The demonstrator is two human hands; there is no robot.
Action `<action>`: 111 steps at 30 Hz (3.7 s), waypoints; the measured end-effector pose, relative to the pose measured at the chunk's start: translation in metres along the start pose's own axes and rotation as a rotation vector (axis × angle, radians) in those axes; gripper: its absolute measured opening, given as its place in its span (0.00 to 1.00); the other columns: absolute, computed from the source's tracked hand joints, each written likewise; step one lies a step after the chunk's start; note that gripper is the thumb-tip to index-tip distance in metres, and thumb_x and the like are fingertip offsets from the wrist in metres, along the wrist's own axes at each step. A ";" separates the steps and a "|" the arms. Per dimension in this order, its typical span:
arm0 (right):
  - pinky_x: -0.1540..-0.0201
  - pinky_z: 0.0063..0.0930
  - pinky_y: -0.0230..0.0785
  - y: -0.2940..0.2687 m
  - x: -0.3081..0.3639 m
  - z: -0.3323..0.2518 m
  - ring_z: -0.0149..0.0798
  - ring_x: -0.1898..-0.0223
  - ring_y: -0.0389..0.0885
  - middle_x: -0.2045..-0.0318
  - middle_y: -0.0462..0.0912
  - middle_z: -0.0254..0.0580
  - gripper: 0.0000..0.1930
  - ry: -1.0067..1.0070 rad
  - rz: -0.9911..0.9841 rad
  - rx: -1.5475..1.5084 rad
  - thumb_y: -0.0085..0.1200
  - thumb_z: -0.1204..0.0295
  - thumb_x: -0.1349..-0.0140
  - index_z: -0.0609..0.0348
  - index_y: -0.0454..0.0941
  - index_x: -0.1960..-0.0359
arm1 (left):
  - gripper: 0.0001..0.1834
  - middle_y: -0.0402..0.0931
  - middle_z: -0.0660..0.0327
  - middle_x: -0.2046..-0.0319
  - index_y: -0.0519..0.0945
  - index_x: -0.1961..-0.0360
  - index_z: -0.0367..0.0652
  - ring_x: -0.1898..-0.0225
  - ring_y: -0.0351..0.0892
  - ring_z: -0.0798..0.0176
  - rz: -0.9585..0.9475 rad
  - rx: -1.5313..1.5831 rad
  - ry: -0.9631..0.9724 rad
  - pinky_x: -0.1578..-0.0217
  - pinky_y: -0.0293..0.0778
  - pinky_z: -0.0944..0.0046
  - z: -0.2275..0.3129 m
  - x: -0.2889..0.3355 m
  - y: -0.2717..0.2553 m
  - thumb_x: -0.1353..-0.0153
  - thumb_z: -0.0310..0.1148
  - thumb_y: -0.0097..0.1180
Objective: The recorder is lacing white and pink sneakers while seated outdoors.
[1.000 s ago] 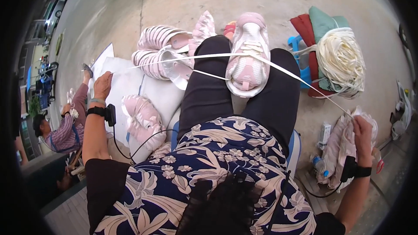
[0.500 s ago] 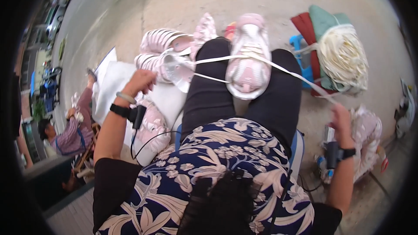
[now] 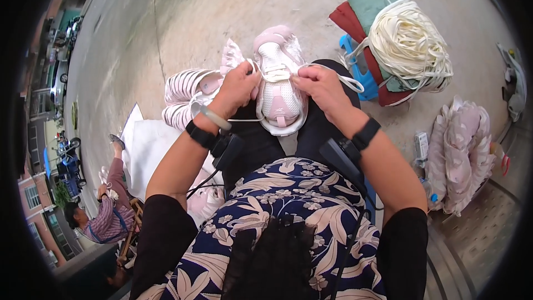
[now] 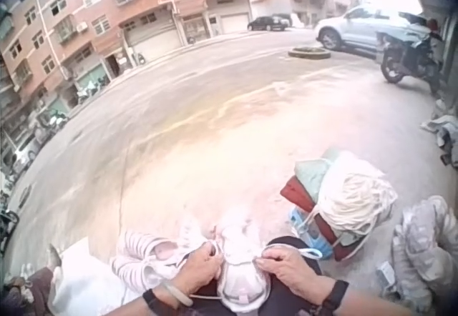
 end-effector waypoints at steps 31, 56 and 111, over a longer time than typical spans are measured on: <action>0.75 0.15 0.62 0.000 0.000 0.020 0.20 0.78 0.67 0.79 0.74 0.28 0.02 -0.271 0.325 -0.185 0.55 0.79 0.47 0.62 0.74 0.72 | 0.07 0.73 0.65 0.81 0.73 0.72 0.38 0.85 0.69 0.76 0.017 0.367 -0.049 0.84 0.68 0.77 -0.021 0.048 0.006 0.40 0.30 0.50; 0.75 0.23 0.65 0.013 0.035 -0.016 0.30 0.79 0.71 0.79 0.72 0.39 0.06 -0.382 0.309 0.563 0.55 0.75 0.47 0.61 0.72 0.69 | 0.08 0.70 0.57 0.86 0.68 0.78 0.36 0.87 0.71 0.63 0.366 -0.353 0.554 0.84 0.65 0.63 -0.002 0.021 0.007 0.46 0.27 0.51; 0.67 0.33 0.57 0.097 -0.003 -0.048 0.37 0.74 0.72 0.80 0.70 0.35 0.02 -1.028 -0.027 1.372 0.50 0.73 0.59 0.51 0.70 0.82 | 0.16 0.74 0.45 0.75 0.72 0.55 0.36 0.73 0.76 0.48 0.233 -0.168 0.452 0.70 0.71 0.61 -0.016 0.046 -0.007 0.46 0.25 0.45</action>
Point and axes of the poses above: each hand's wrist, its own x-axis away from the middle knuckle, its own y-axis out of the palm, z = x × y, the point moved 5 cm from there along -x, towards the middle knuckle
